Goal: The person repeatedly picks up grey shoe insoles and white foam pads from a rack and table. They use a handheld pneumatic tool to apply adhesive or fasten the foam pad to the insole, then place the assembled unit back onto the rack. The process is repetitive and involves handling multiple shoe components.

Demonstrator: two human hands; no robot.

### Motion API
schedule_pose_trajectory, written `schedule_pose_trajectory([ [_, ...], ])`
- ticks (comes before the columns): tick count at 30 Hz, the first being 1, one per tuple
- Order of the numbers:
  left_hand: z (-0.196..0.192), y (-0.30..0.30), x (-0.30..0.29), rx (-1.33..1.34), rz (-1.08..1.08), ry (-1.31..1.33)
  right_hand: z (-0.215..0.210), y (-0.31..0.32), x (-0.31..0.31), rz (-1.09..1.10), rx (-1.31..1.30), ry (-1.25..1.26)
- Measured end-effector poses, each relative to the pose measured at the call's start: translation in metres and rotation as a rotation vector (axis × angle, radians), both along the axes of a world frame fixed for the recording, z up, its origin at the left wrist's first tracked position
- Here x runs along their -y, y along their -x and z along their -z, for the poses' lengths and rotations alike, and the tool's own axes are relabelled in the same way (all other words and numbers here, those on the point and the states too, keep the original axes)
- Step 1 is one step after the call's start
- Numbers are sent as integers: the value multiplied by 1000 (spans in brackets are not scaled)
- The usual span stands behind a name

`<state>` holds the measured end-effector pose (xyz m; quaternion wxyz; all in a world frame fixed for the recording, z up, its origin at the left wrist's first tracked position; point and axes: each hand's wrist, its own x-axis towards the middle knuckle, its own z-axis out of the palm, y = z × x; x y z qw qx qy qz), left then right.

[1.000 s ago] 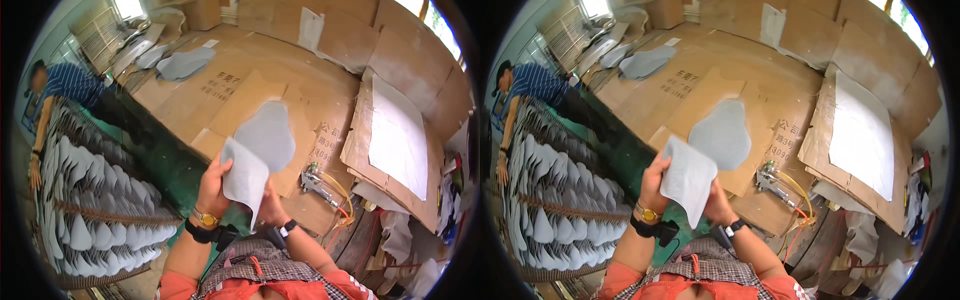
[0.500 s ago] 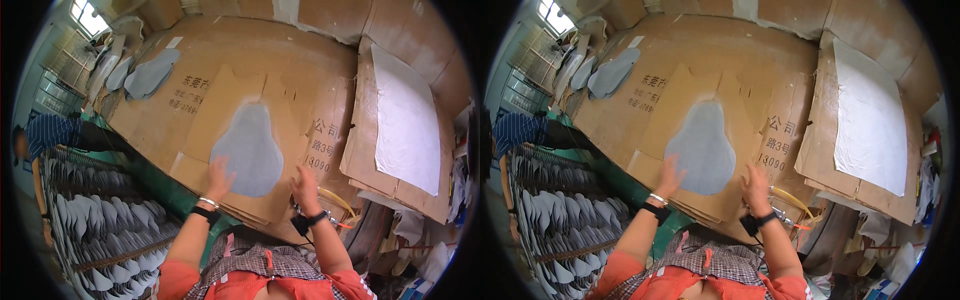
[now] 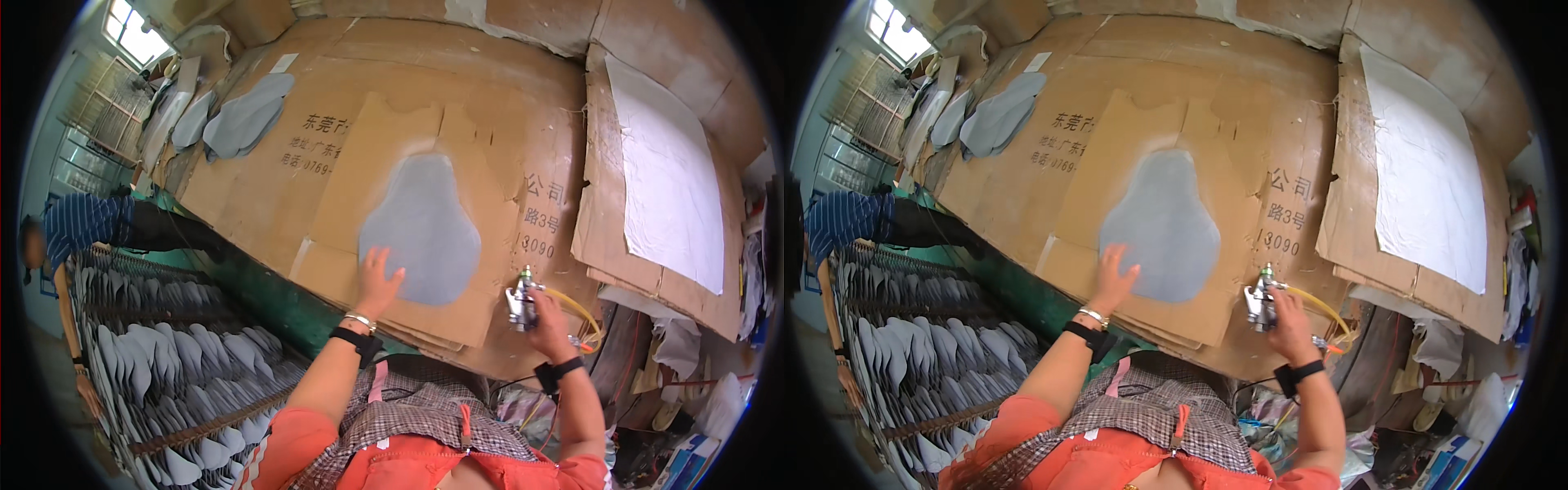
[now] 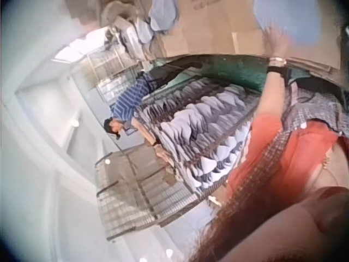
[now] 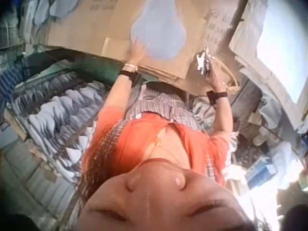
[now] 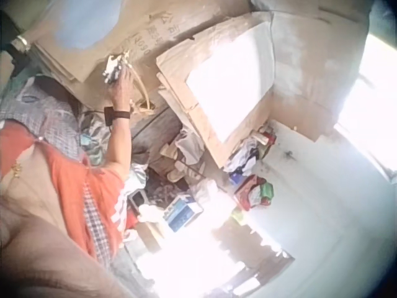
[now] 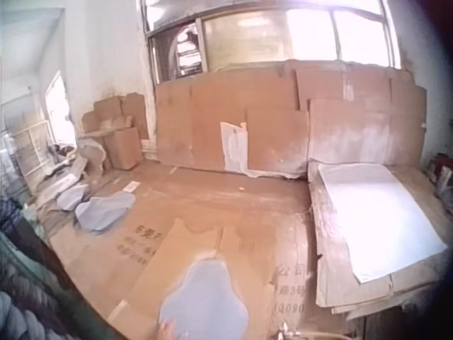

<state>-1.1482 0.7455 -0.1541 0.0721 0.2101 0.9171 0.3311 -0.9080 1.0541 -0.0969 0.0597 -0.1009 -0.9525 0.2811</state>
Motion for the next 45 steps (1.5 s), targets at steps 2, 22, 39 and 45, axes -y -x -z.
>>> schedule_pose_trajectory([
  [2, -5, 10, 51, 25, -58, -129, -61, -14, 17, -70, 52, 54],
  [22, 35, -61, 362, 802, -651, -305, -252, -96, 276, 468, -161, 853],
  [39, 59, -74, 376, 989, -687, -181, -277, -125, 284, 610, -168, 760],
  [45, 58, -65, 355, 982, -611, -235, -291, -140, 292, 534, -66, 764],
])
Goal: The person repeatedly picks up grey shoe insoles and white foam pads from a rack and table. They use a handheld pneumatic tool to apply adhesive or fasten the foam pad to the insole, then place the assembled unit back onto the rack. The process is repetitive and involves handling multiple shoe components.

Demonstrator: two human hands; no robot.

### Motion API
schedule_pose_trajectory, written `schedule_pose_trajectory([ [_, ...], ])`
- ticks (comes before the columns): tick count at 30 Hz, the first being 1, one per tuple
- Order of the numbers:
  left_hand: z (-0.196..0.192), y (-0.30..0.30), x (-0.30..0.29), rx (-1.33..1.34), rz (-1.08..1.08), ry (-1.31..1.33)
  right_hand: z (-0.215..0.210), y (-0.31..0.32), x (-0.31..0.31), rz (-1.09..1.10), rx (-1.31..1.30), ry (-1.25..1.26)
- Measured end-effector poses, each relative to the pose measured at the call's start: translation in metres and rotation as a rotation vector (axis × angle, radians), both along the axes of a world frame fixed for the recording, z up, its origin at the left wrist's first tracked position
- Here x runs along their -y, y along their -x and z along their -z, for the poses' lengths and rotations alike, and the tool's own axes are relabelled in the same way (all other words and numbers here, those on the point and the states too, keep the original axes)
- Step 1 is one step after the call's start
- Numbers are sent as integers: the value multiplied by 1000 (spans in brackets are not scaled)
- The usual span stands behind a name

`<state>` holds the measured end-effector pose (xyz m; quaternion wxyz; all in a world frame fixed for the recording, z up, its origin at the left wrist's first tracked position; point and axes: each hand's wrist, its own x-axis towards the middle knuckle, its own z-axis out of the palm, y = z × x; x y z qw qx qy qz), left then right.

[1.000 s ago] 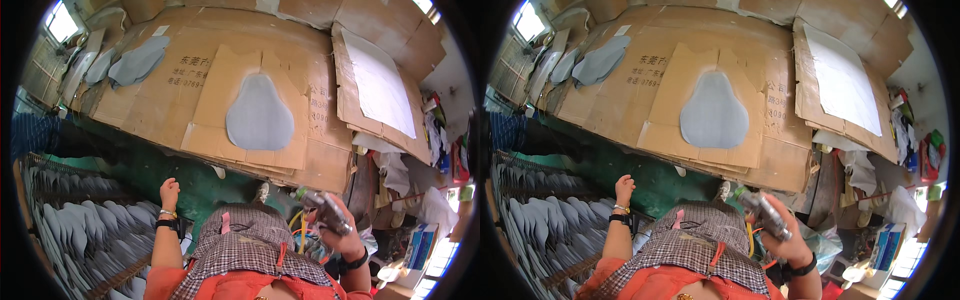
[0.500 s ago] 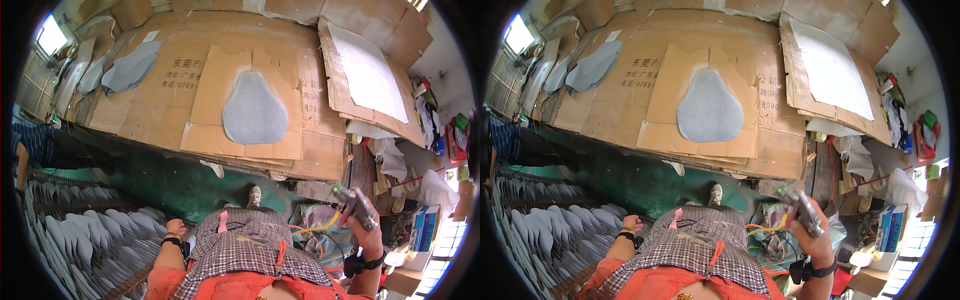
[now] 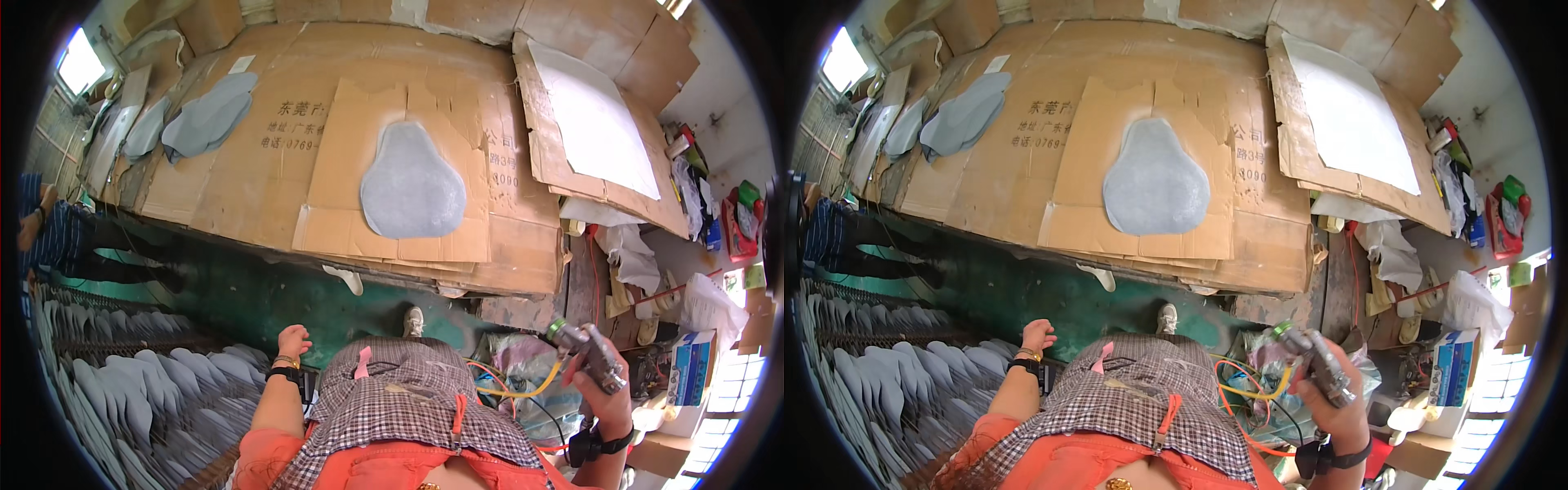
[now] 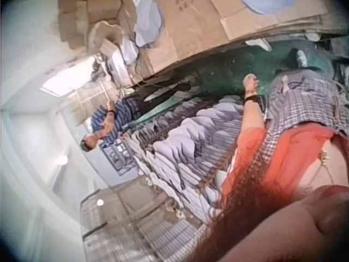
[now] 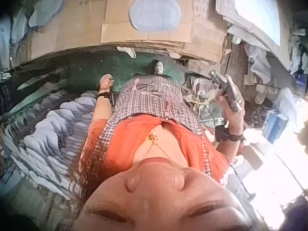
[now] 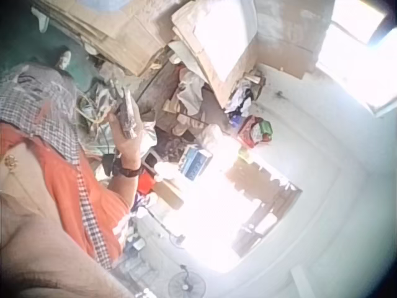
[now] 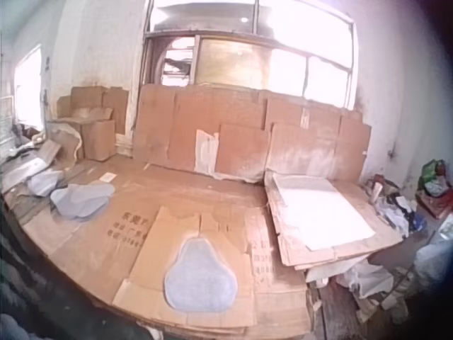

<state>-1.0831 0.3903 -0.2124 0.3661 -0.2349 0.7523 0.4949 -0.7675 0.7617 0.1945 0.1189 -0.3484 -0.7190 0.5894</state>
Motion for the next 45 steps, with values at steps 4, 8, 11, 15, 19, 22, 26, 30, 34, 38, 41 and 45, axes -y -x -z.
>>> schedule_pose_trajectory([
  [4, 8, 2, 9, 51, 16, 66, 4, 26, 11, -43, -88, 85],
  [8, 2, 3, 11, 65, -4, 97, 13, 48, 15, 149, -152, 46],
  [11, -3, 7, 14, 39, -12, 75, 17, 37, 6, 197, -101, -15],
  [15, -8, 18, 6, -18, -9, 33, 16, 14, 10, 198, -71, -66],
  [19, -23, 35, -15, -114, 70, -16, 7, 5, 16, 64, -17, 49],
  [22, -40, 44, -39, -158, 121, -38, 9, 21, 19, 9, -70, 109],
  [26, -55, 46, -64, -206, 163, -78, 16, 47, 14, 129, -139, 15],
  [30, -61, 47, -85, -291, 211, -134, 16, 38, 6, 278, -89, -2],
  [34, -63, 54, -119, -475, 348, -132, 11, 28, 2, 165, -147, -35],
  [38, -56, 74, -171, -772, 516, 28, 9, 35, -22, 172, -120, -32],
  [41, -75, 78, -224, -864, 575, 124, 9, 33, -36, 62, -121, -25],
  [45, -67, 84, -268, -811, 554, 351, 8, 21, -61, -101, -38, 48],
])
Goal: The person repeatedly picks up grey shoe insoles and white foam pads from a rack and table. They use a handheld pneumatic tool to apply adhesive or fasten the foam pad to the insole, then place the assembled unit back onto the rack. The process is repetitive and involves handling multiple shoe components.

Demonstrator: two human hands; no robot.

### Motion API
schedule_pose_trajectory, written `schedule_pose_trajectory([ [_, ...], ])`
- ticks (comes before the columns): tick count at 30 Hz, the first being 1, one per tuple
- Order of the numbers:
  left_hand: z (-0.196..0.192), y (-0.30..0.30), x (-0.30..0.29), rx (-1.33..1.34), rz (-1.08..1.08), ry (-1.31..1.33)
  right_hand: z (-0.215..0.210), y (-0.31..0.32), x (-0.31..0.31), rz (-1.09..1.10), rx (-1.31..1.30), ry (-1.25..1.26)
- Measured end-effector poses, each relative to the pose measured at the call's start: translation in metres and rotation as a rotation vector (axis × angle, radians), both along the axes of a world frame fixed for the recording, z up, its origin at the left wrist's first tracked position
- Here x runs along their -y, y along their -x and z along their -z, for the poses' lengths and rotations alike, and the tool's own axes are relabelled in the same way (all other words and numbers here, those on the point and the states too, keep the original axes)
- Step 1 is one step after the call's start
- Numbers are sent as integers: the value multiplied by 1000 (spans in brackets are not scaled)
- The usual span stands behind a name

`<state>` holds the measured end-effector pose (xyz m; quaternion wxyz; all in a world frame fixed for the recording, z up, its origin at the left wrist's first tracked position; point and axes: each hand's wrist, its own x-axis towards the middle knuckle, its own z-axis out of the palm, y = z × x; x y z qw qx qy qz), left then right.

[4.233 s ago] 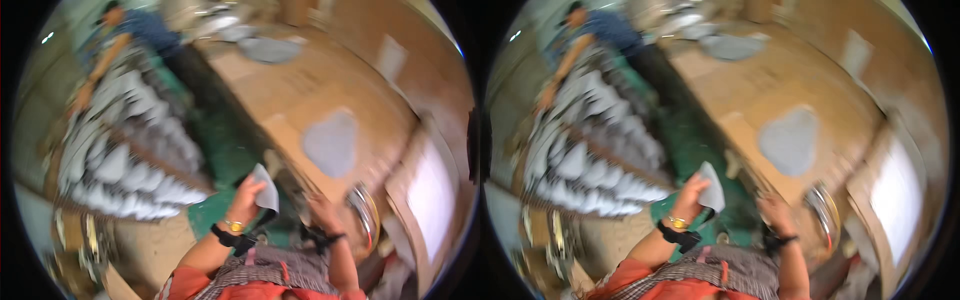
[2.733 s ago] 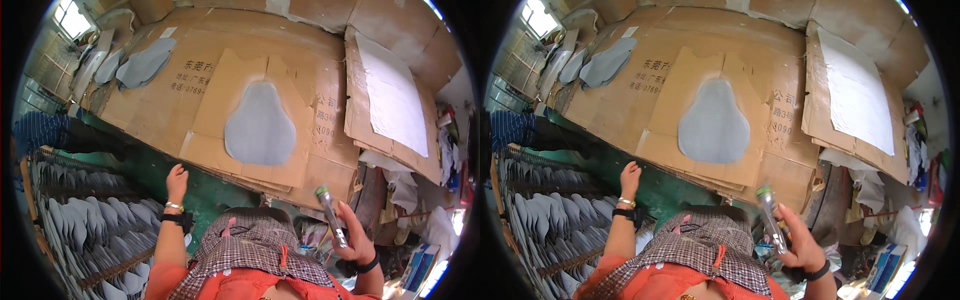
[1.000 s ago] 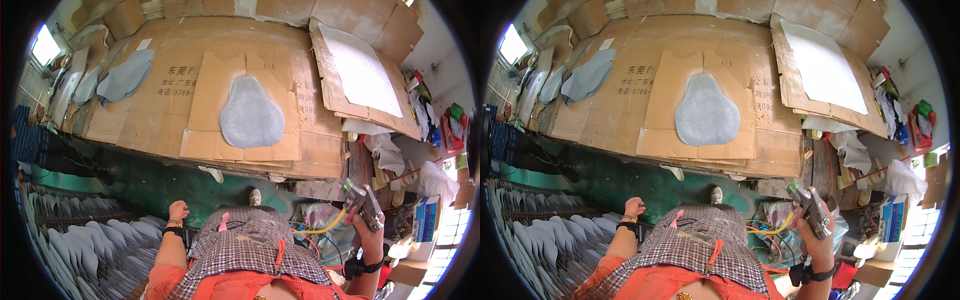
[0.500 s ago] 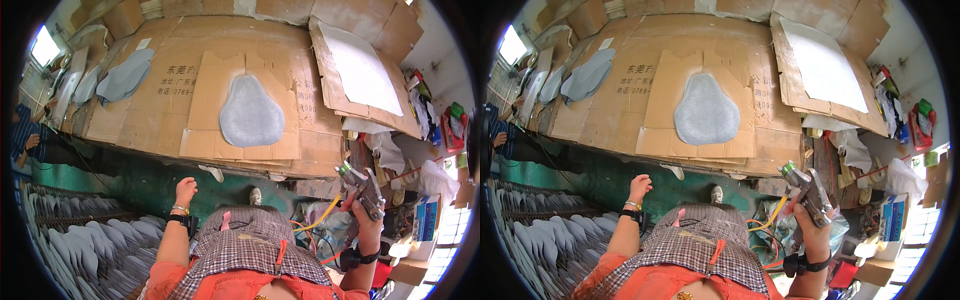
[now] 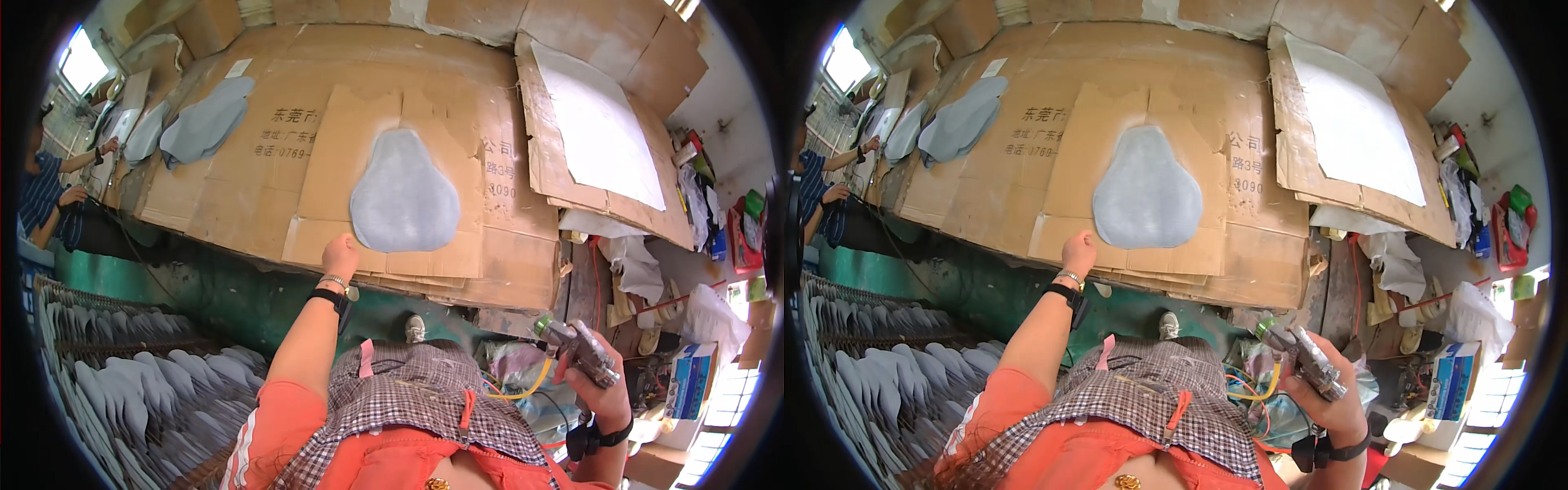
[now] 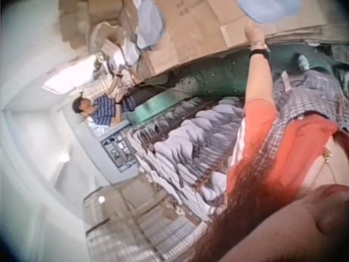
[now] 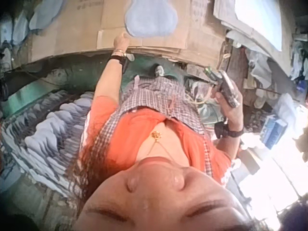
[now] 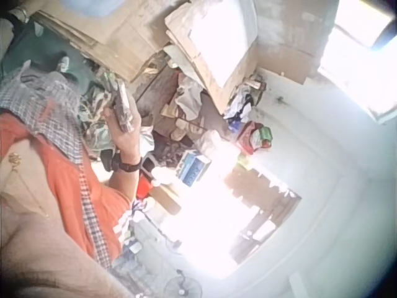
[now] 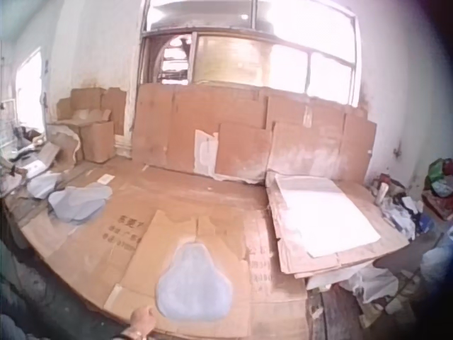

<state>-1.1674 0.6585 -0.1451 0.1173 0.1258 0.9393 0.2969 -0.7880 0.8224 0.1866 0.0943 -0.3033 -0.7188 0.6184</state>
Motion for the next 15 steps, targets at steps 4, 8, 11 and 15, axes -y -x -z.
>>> schedule_pose_trajectory([
  [4, 8, -3, -30, -18, -17, 117, -3, 20, -20, 102, -103, 23],
  [8, 22, -5, -41, -10, -99, 126, 2, 7, -37, -53, -51, 11],
  [11, 21, -6, -47, 40, -145, 123, 10, -6, -46, -34, -2, 23],
  [15, 17, -4, -43, 93, -163, 33, 6, -13, -61, 128, -12, 24],
])
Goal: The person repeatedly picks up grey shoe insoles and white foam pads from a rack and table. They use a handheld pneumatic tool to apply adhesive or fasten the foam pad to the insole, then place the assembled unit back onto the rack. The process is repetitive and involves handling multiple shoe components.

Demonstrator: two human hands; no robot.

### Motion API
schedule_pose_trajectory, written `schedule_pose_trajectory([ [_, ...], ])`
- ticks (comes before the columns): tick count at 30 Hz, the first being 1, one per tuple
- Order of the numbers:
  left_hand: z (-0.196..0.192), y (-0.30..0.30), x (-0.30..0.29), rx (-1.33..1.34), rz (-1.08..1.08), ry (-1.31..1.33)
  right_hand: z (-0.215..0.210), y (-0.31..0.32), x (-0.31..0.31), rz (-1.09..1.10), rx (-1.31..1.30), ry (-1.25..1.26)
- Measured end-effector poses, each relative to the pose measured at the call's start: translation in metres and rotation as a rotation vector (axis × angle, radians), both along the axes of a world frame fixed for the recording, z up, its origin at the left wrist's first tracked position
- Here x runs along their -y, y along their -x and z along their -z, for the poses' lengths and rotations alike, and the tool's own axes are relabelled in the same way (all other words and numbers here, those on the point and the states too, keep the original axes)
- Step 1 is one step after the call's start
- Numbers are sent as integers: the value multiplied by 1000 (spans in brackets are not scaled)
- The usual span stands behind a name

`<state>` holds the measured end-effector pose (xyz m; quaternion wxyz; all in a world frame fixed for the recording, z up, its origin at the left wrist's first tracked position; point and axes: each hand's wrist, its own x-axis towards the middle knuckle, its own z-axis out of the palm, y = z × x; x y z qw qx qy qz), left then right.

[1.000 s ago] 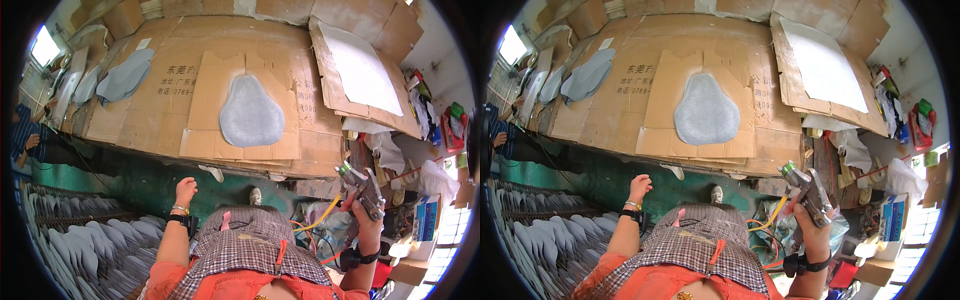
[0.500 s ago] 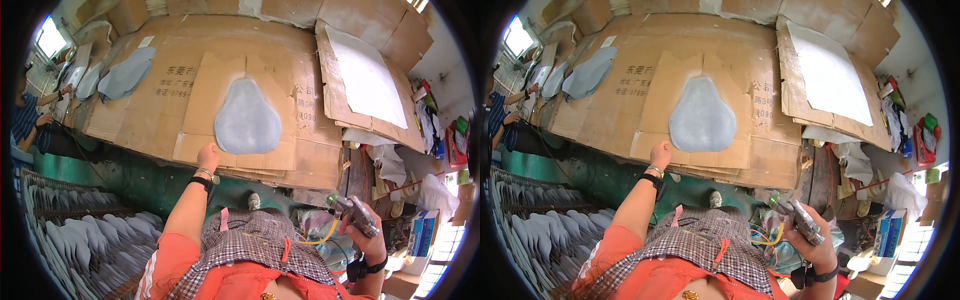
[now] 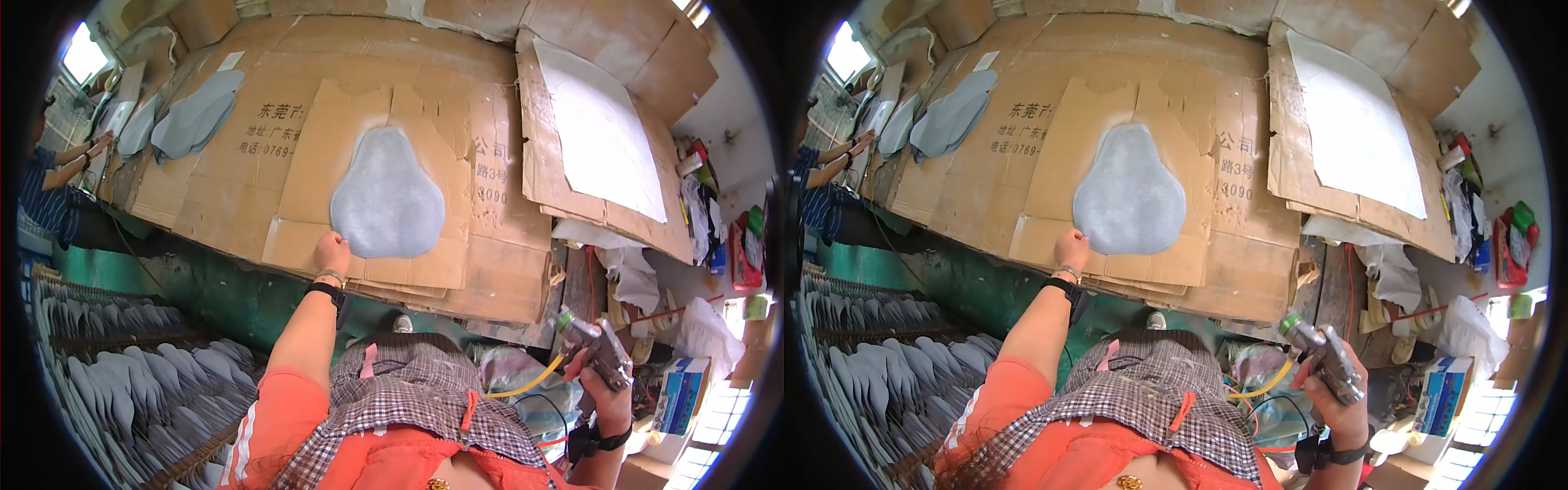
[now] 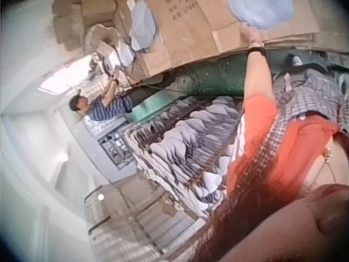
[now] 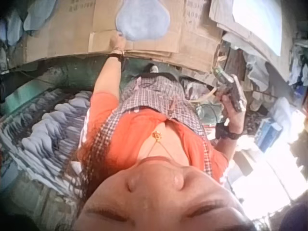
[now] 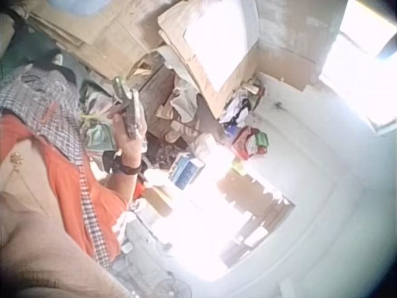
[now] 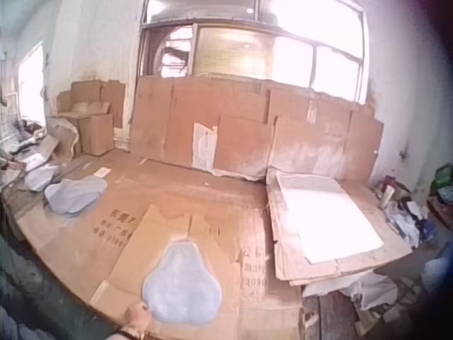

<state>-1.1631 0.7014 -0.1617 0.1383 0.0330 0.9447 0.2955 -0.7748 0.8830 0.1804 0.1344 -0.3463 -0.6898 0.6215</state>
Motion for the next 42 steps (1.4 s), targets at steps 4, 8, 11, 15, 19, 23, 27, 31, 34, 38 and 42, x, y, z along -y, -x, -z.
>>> schedule_pose_trajectory([
  [4, -1, -1, -2, 29, -99, -289, 4, -3, -9, -90, 10, 9],
  [8, -4, -2, -5, 372, -417, -746, 15, 12, -18, 103, -89, -60],
  [11, -7, -2, -3, 463, -532, -812, 11, -1, -24, 28, -19, -65],
  [15, -3, -4, -5, 398, -519, -741, 12, -14, -19, -127, 64, 80],
  [19, -1, -6, -1, 485, -490, -827, 25, -5, -21, -134, -60, 38],
  [23, 5, -10, 4, 547, -563, -968, 16, -9, -23, 71, -33, 52],
  [27, 8, -12, 1, 615, -573, -1087, 14, -28, -31, -90, 32, 83],
  [31, 5, -13, -8, 604, -528, -1072, 23, -10, -30, 88, -89, 105],
  [34, -6, -16, -17, 548, -451, -986, 31, -2, -44, -121, -58, 80],
  [38, -52, -24, -8, 590, -306, -1247, 39, 37, -42, -68, -30, -87],
  [42, -119, -23, -7, 589, -210, -1618, 40, 66, -51, -298, 46, 65],
])
